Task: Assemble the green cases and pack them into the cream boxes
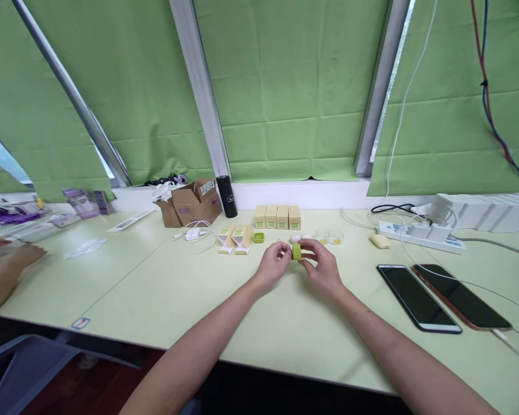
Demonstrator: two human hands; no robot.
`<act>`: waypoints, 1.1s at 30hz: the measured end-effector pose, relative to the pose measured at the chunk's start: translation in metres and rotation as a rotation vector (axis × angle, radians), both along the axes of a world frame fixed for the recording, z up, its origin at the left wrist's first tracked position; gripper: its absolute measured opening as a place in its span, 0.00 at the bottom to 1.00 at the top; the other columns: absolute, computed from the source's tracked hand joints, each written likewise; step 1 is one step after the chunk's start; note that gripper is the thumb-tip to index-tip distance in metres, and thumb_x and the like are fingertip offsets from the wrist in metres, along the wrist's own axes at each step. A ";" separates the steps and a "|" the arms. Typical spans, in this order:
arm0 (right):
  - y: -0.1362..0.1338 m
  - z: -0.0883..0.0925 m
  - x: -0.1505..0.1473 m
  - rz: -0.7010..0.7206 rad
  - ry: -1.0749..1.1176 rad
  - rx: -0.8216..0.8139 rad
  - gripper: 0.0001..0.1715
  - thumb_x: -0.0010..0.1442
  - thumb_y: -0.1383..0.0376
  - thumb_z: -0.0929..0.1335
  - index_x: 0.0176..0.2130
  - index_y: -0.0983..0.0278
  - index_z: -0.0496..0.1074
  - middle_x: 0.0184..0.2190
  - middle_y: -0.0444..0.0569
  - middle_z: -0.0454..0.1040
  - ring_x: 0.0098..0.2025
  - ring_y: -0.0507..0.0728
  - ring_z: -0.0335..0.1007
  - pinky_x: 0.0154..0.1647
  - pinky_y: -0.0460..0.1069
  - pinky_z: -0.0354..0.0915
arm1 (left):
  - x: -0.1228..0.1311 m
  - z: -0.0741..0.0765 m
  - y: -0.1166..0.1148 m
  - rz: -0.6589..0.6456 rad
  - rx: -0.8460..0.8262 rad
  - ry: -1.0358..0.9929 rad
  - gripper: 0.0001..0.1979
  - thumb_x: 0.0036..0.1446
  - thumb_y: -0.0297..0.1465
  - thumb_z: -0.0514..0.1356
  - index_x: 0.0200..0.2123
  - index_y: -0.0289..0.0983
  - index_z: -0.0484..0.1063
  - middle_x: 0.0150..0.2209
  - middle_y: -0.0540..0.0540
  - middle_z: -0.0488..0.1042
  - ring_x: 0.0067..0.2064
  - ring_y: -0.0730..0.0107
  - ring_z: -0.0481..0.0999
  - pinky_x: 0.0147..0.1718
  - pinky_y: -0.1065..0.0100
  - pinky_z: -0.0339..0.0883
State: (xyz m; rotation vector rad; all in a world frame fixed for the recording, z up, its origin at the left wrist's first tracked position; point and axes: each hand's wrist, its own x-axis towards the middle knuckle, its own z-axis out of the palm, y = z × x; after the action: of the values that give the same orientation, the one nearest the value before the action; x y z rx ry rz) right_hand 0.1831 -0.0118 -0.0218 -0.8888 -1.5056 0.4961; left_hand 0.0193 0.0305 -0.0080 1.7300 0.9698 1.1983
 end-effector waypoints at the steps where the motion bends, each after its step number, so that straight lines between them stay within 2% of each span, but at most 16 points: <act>1: 0.000 0.000 0.000 0.002 0.003 -0.003 0.22 0.60 0.69 0.68 0.53 0.58 0.72 0.51 0.53 0.76 0.51 0.61 0.77 0.51 0.60 0.80 | 0.000 0.000 0.000 -0.001 -0.003 -0.003 0.08 0.60 0.35 0.63 0.33 0.36 0.73 0.33 0.47 0.76 0.36 0.68 0.75 0.39 0.68 0.67; 18: 0.001 0.000 0.001 0.029 0.064 -0.071 0.21 0.58 0.68 0.69 0.52 0.58 0.72 0.52 0.53 0.77 0.52 0.61 0.78 0.51 0.60 0.80 | -0.002 0.006 -0.002 -0.033 -0.044 -0.055 0.08 0.59 0.34 0.63 0.32 0.35 0.71 0.31 0.48 0.76 0.35 0.69 0.77 0.38 0.68 0.69; 33: 0.001 0.003 0.002 0.041 0.097 -0.116 0.21 0.58 0.68 0.70 0.51 0.57 0.72 0.52 0.52 0.77 0.52 0.62 0.79 0.50 0.60 0.79 | -0.003 0.002 0.003 -0.052 -0.064 -0.109 0.08 0.58 0.34 0.65 0.32 0.35 0.72 0.30 0.47 0.78 0.35 0.68 0.79 0.39 0.68 0.70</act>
State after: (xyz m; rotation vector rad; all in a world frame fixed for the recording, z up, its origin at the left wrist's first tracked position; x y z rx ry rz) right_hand 0.1851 -0.0111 -0.0192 -0.9130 -1.4202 0.6530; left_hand 0.0160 0.0331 -0.0061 1.6127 0.8838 1.2025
